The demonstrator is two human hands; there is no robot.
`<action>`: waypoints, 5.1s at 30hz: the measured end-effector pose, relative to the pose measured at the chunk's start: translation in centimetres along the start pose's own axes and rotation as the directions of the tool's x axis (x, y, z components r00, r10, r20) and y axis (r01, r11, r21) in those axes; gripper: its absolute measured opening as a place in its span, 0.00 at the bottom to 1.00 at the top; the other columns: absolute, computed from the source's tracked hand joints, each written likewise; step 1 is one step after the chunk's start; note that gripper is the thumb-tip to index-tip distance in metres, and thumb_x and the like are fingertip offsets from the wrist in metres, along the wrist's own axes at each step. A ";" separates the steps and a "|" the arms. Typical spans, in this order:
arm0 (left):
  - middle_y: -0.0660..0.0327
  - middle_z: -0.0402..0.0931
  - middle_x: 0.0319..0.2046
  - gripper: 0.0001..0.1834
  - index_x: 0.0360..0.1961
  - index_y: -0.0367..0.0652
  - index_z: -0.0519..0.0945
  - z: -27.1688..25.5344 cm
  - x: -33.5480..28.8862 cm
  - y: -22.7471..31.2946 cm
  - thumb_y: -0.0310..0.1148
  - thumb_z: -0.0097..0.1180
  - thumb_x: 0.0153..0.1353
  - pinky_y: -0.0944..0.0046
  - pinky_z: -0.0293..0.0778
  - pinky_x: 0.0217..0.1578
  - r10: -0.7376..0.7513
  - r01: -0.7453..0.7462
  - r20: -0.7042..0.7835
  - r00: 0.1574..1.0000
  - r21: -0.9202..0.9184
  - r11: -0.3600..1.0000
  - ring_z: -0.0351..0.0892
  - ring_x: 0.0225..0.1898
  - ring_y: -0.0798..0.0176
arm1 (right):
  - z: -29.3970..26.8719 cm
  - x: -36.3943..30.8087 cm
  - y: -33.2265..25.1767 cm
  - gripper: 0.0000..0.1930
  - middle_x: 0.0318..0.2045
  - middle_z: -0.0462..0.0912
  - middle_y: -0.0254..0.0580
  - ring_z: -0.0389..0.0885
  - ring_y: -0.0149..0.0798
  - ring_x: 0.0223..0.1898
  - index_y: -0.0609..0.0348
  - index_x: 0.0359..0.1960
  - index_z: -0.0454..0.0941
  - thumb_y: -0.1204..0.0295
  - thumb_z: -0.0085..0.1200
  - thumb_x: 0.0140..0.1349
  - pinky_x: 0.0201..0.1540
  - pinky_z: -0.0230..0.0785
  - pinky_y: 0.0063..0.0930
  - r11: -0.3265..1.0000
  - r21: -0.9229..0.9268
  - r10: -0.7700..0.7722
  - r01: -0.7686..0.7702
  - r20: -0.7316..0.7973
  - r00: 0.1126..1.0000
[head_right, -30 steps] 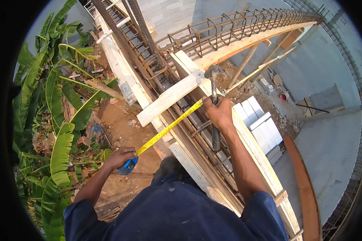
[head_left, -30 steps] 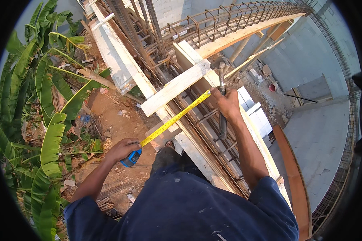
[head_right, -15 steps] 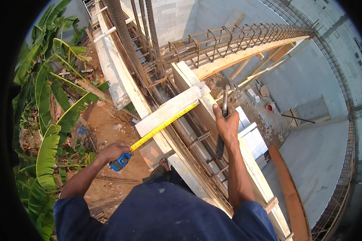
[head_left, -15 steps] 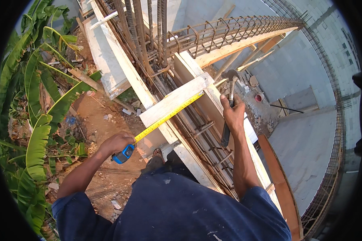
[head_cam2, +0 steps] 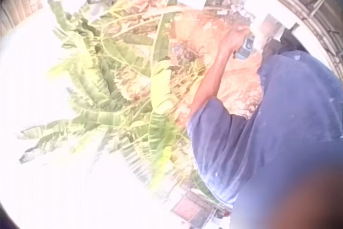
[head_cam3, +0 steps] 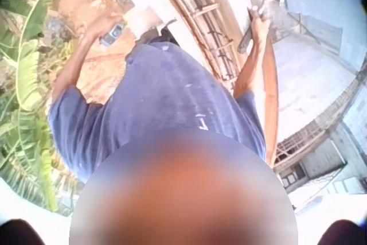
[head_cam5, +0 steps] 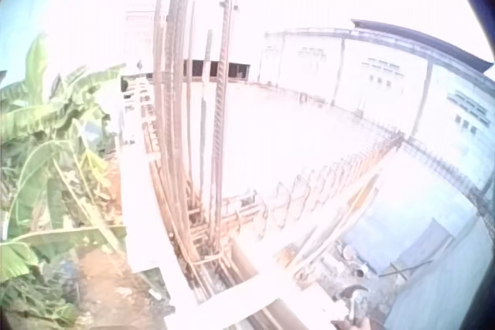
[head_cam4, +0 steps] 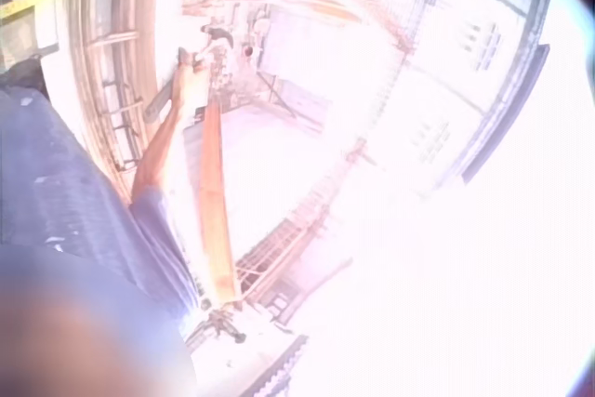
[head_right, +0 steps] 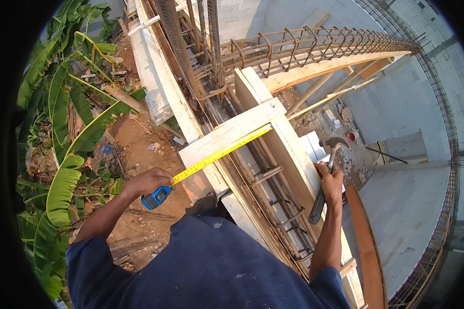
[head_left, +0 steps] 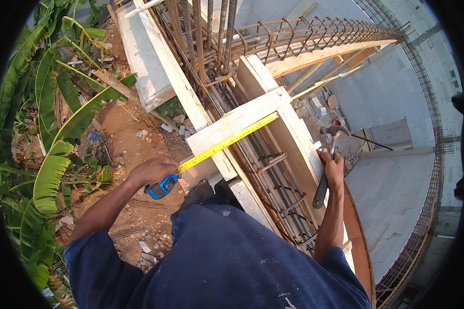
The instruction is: The person assembles wooden formwork on a construction site by positioning planks, measuring with a tape measure, and hammering nails to secure the pieces. The person repeatedly measures and adjusts the wood to ensure proper alignment.
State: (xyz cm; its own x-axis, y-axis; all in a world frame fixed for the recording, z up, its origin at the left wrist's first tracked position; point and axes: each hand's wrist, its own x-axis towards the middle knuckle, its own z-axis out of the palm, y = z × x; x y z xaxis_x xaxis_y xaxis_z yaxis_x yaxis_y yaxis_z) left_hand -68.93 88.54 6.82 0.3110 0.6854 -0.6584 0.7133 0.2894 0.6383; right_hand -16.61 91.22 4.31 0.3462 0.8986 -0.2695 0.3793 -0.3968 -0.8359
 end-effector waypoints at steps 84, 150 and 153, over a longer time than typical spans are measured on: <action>0.47 0.79 0.23 0.41 0.37 0.33 0.76 18.5 12.6 19.9 0.69 0.60 0.50 0.51 0.76 0.33 0.512 -0.480 -0.126 0.849 0.218 0.850 0.83 0.30 0.47 | 3.3 -3.7 -2.7 0.20 0.22 0.81 0.58 0.82 0.60 0.29 0.63 0.35 0.76 0.54 0.55 0.63 0.37 0.71 0.50 0.882 -0.469 -0.040 -0.054 -0.189 0.981; 0.49 0.75 0.52 0.23 0.62 0.37 0.65 3.3 5.7 9.3 0.21 0.39 0.66 0.62 0.71 0.52 0.140 -0.710 -0.740 0.658 -0.547 0.443 0.75 0.48 0.62 | 3.7 -4.0 -2.8 0.19 0.24 0.81 0.57 0.81 0.61 0.30 0.61 0.35 0.77 0.55 0.56 0.62 0.39 0.70 0.48 0.894 -0.446 -0.093 -0.028 -0.247 0.965; 0.44 0.73 0.58 0.28 0.70 0.36 0.57 4.0 5.9 9.6 0.27 0.43 0.71 0.58 0.67 0.62 0.221 -0.692 -0.723 0.655 -0.456 0.560 0.73 0.60 0.56 | 3.6 -4.0 -2.8 0.18 0.25 0.82 0.57 0.81 0.61 0.32 0.61 0.35 0.77 0.55 0.57 0.62 0.39 0.70 0.48 0.892 -0.453 -0.100 -0.018 -0.236 0.967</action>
State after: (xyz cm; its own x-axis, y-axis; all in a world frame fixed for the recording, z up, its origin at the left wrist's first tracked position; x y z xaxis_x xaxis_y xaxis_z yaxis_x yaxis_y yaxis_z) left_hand -57.79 92.68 7.50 -0.0924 0.9957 -0.0017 -0.1020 -0.0078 0.9948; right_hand -22.12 89.44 6.02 0.4992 0.8641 -0.0640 0.7202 -0.4548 -0.5239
